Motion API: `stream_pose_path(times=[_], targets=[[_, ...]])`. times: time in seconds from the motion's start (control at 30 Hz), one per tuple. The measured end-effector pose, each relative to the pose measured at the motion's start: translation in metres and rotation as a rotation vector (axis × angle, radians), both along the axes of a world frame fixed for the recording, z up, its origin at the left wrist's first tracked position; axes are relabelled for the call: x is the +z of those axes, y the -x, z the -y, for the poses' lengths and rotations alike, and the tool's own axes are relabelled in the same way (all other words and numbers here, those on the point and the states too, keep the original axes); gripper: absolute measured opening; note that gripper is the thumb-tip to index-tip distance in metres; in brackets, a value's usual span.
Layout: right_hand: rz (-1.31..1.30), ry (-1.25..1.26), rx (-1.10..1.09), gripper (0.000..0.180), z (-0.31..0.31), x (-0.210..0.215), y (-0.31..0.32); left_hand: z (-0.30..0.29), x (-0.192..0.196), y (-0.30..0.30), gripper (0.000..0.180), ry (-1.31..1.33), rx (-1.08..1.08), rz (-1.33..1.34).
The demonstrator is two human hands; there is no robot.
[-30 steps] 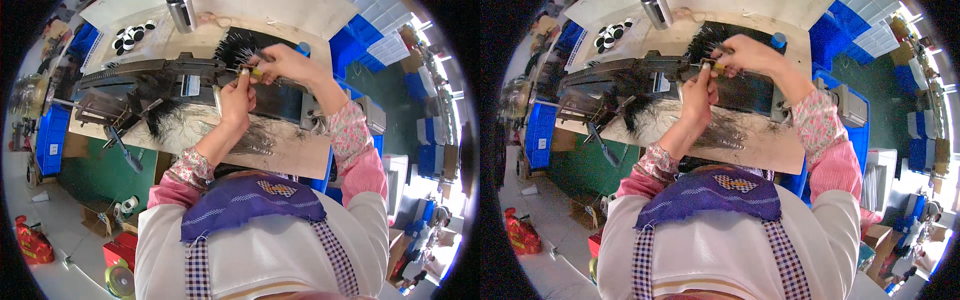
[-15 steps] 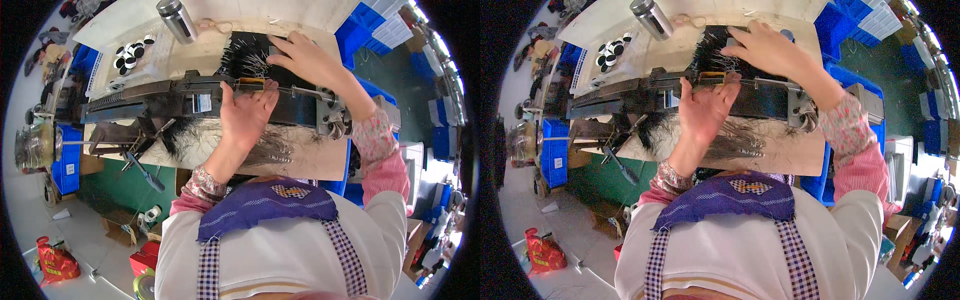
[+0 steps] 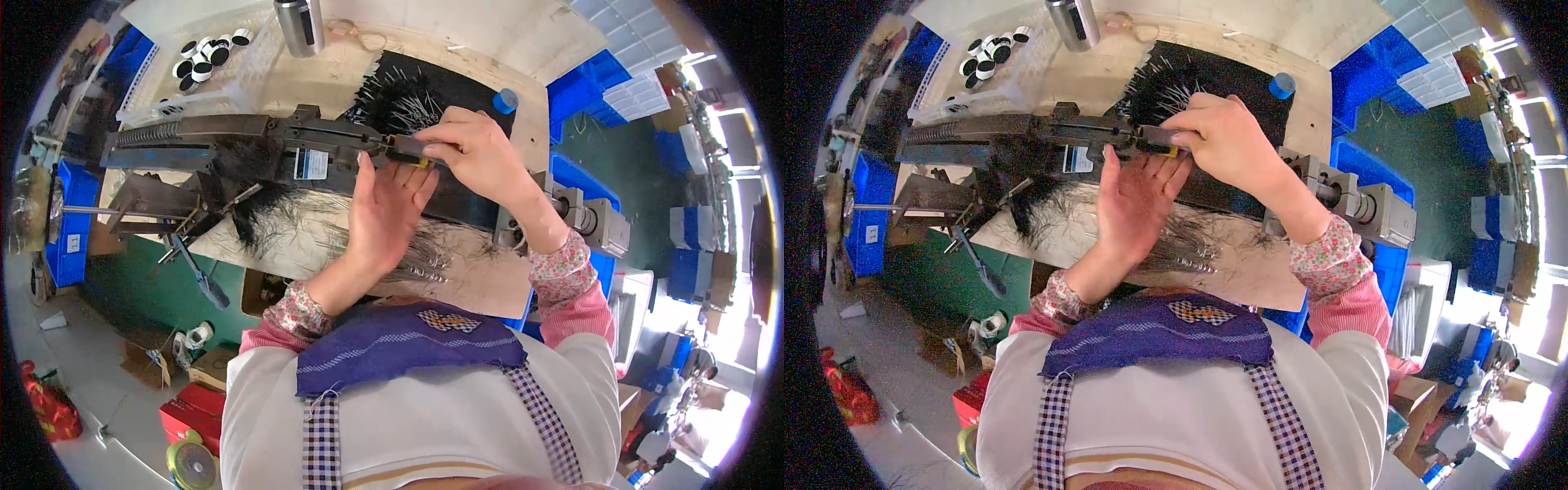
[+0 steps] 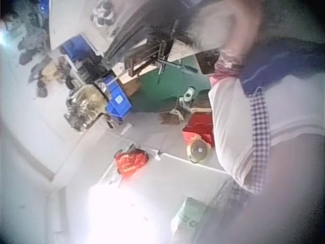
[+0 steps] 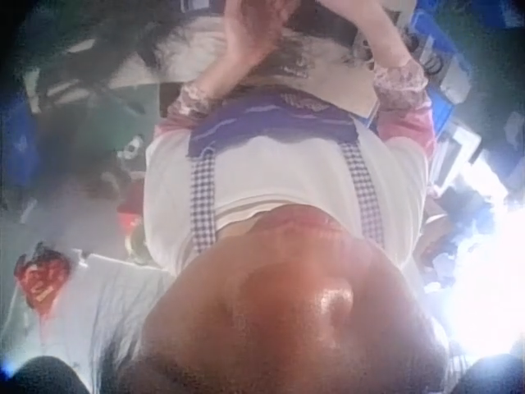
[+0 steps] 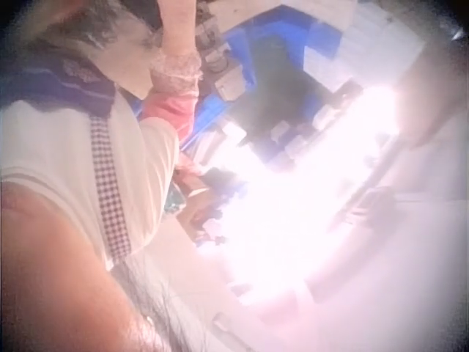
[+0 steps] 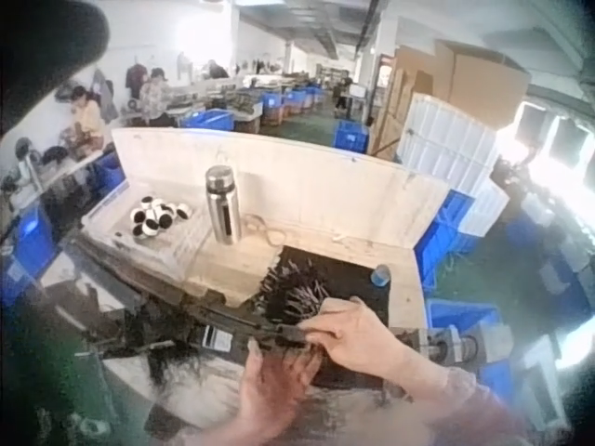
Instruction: Feeding bristle bundles and metal pins into a specialized manual assembly machine to manufacture brushes.
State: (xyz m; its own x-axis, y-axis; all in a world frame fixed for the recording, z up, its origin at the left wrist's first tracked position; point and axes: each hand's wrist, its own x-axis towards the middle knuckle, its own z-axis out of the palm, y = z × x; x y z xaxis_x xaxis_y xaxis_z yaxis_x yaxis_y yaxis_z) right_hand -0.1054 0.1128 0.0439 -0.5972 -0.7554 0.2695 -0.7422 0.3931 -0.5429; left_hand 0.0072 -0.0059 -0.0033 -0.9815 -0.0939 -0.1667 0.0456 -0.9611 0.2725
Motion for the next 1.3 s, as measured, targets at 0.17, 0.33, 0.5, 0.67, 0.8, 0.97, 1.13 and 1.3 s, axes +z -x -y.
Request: stream_pose_path(times=[0.17,0.33,0.5,0.67,0.8,0.97,1.13,1.3], targets=[[-0.164,-0.088,-0.017,0.014,-0.006,0.01,-0.01,0.007,0.0,0.0,0.061,-0.01,-0.049,0.011],[-0.277,-0.031,-0.005,0.016,-0.007,0.008,-0.006,0.009,0.006,0.003,0.063,-0.012,-0.087,-0.006],[-0.521,-0.035,0.056,0.02,0.004,0.001,-0.015,0.011,0.001,0.002,0.069,-0.048,-0.1,-0.059],[-0.105,0.127,-0.196,0.02,-0.006,0.035,-0.031,0.016,0.0,-0.007,0.067,0.048,-0.062,-0.051],[-0.286,-0.24,-0.127,0.023,0.006,0.022,-0.047,0.013,0.007,-0.006,0.061,0.074,-0.021,0.026],[-0.331,-0.402,-0.074,0.022,0.014,0.02,-0.058,0.019,0.013,-0.006,0.054,0.061,-0.087,0.057],[-0.441,-0.363,-0.076,0.017,0.017,0.009,-0.048,0.02,0.014,-0.002,0.055,0.11,-0.099,0.06],[-0.242,-0.228,-0.118,0.024,-0.02,-0.008,-0.065,0.009,-0.003,0.0,0.039,0.229,-0.098,0.142]])
